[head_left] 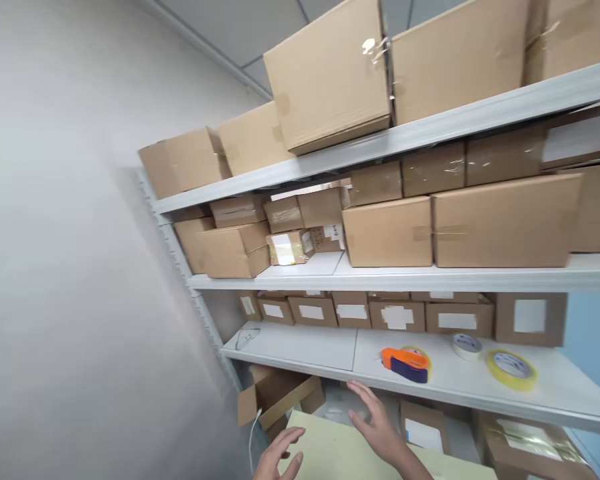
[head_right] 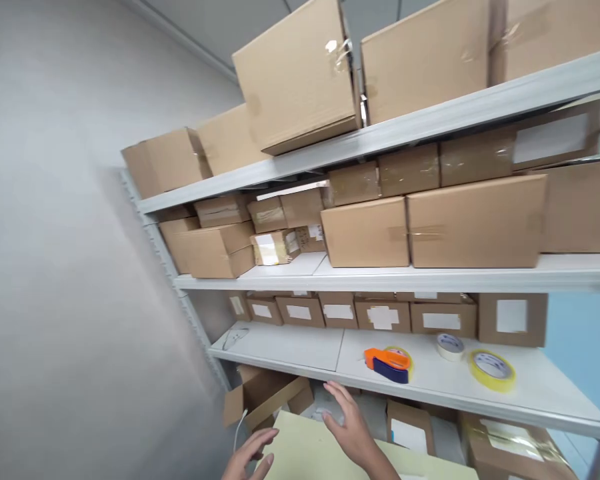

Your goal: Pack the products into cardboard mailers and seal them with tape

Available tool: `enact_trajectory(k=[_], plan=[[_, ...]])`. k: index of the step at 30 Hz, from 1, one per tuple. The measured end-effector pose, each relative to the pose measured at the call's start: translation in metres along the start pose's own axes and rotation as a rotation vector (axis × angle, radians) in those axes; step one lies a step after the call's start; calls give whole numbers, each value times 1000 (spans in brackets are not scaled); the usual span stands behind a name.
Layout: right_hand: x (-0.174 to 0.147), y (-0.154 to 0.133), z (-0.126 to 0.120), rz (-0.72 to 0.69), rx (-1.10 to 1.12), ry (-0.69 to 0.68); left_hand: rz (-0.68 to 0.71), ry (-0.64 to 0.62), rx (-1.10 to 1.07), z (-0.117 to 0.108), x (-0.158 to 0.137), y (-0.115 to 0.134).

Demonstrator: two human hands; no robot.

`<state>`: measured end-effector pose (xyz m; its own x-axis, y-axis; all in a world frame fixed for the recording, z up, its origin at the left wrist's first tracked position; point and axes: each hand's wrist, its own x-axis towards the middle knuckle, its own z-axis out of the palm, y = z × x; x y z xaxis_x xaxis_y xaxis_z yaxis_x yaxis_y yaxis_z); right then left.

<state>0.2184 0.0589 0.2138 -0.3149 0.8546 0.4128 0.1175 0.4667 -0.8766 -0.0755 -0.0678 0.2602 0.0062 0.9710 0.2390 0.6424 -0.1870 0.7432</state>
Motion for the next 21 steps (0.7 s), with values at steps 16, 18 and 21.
enact_trajectory(k=[16,18,21], plan=[[-26,-93,204,-124,-25,-362,-226,288,-6,-128,-201,-53],[-32,-110,242,-150,-10,-413,-255,377,-1,-156,-236,-64],[-42,-139,306,-204,14,-502,-328,501,0,-194,-296,-79]])
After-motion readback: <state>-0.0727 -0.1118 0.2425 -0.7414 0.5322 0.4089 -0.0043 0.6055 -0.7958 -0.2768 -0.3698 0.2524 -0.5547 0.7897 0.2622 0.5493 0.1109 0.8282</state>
